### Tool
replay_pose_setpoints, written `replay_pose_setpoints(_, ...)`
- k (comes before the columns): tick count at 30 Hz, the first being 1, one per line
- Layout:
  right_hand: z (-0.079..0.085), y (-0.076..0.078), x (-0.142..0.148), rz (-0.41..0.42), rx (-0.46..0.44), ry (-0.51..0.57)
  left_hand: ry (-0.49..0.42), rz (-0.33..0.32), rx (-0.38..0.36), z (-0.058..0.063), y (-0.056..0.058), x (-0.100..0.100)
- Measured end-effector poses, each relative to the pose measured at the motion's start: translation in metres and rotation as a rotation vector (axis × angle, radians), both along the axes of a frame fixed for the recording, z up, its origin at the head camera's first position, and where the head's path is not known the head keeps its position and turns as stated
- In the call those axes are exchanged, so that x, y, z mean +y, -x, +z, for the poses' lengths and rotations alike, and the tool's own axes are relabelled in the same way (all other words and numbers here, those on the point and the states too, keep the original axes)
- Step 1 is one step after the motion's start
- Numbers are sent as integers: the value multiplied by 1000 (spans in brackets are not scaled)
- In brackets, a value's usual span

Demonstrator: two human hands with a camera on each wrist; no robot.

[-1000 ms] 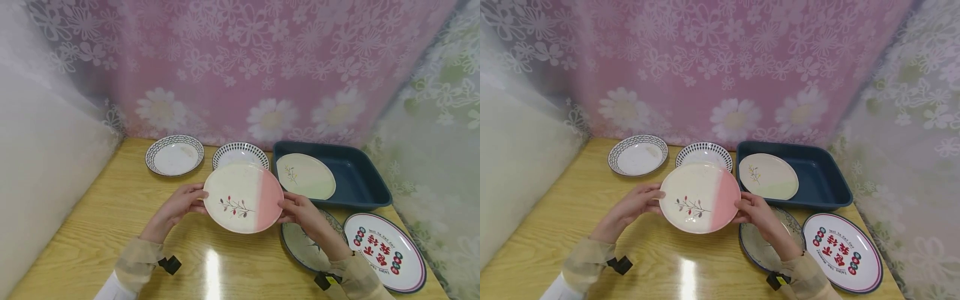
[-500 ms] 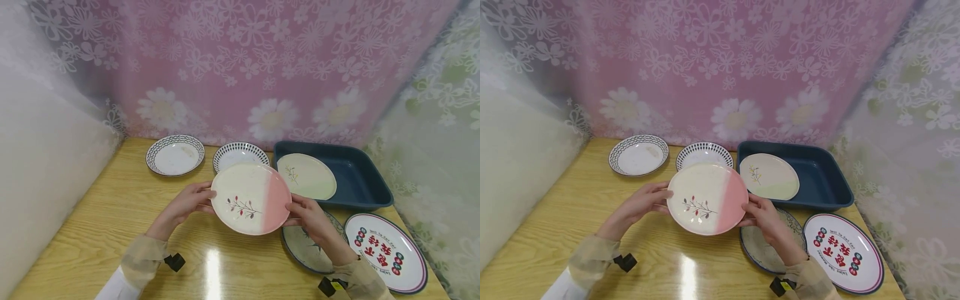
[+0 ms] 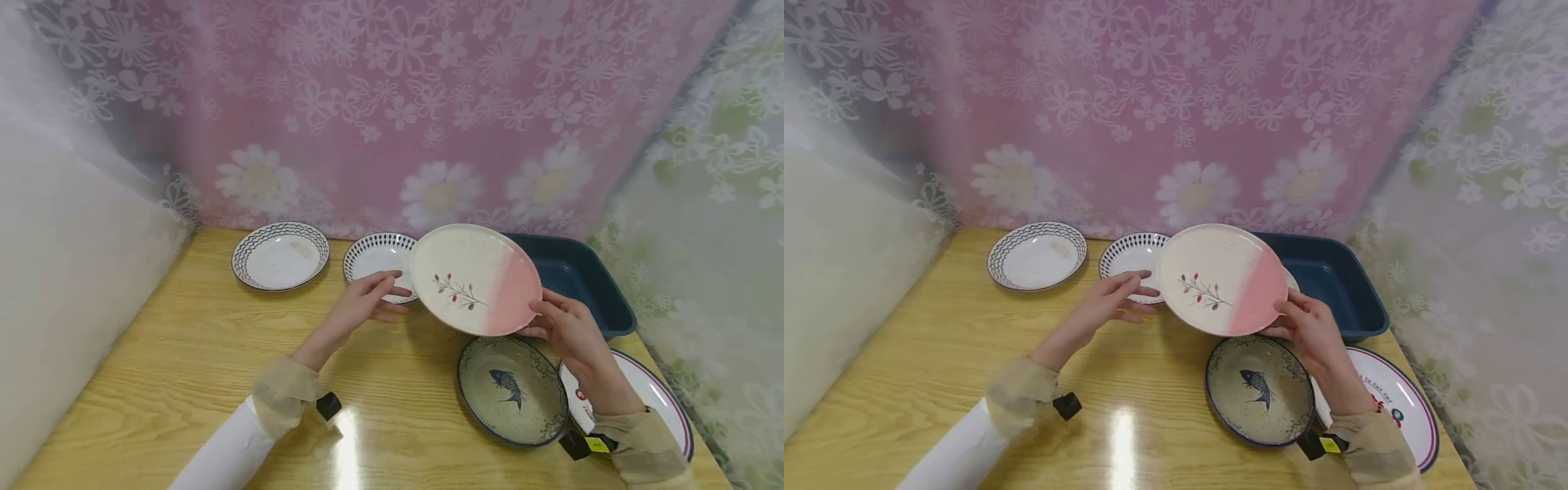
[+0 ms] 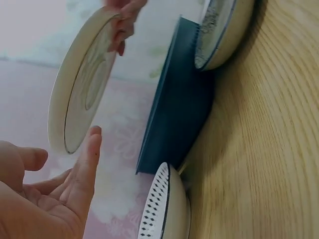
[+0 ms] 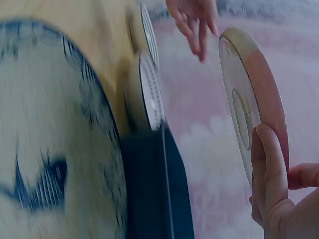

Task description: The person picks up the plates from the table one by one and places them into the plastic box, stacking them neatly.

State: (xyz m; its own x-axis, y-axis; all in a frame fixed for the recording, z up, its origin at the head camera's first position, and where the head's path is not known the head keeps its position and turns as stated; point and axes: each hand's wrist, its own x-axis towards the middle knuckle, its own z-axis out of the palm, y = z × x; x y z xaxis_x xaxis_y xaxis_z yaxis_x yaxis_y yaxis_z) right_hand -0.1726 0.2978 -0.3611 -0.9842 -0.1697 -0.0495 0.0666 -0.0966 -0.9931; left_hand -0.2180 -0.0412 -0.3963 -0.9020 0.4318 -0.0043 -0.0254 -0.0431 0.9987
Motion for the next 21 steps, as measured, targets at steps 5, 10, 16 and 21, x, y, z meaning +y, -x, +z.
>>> replay_pose_setpoints(5, -1, 12, 36, -64, 9, 86, 156, -28, 69, -4, 10, 27)
replay_pose_setpoints(10, -10, 26, 63, -133, -43, 80, 432, 8, 227, -10, 21, 58)
replay_pose_setpoints(16, -24, 43, 79, -194, -129, 19, 637, 102, 374, -23, 32, 90)
replay_pose_setpoints(21, -36, 53, 83, -192, -175, -42, 732, 82, 391, -39, 37, 106)
